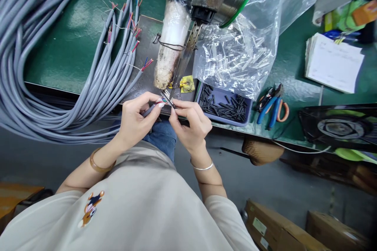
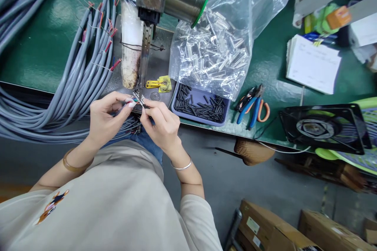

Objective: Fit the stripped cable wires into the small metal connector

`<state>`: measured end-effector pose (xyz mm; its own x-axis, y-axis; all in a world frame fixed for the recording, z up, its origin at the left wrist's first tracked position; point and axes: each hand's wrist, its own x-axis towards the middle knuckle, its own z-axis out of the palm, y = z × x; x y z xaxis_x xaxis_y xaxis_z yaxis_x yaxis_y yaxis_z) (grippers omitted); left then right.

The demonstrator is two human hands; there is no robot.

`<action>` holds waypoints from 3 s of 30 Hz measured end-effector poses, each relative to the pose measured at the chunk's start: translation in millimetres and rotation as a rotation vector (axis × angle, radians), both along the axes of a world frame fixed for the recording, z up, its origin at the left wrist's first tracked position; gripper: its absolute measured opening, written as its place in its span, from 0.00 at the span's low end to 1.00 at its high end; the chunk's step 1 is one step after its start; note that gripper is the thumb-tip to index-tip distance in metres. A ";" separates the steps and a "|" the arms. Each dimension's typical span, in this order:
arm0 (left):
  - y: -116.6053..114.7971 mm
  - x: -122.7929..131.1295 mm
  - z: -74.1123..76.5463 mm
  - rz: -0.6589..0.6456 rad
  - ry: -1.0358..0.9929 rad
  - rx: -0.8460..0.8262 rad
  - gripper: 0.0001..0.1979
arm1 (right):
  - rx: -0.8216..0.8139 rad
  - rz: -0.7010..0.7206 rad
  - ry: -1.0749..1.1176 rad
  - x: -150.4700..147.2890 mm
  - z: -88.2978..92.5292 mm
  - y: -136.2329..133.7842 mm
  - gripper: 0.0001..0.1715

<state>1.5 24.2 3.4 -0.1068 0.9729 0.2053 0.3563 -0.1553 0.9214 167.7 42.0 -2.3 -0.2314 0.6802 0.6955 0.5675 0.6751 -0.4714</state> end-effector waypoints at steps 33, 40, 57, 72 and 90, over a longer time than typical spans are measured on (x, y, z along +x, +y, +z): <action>3.9 1.7 9.0 -0.002 0.052 0.063 0.04 | 0.048 -0.003 0.019 -0.1 0.1 3.5 0.11; 1.7 0.7 5.9 -0.023 0.060 0.030 0.03 | 0.080 -0.011 -0.062 2.2 0.2 2.6 0.12; -2.8 0.5 3.2 0.008 0.100 0.114 0.01 | -0.187 0.024 0.217 -0.2 -8.5 -3.1 0.09; 2.3 8.3 -2.3 0.062 0.099 0.153 0.03 | -0.079 -0.011 0.115 -3.4 -6.7 0.3 0.09; 4.4 7.1 4.0 0.048 -0.066 -0.104 0.05 | 0.081 0.008 -0.083 0.7 -5.1 0.0 0.11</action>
<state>8.6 28.6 7.3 -0.1638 0.9819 0.0949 0.2993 -0.0422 0.9532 168.3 42.0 -7.5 -0.2963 0.6204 0.7261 0.5966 0.7140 -0.3666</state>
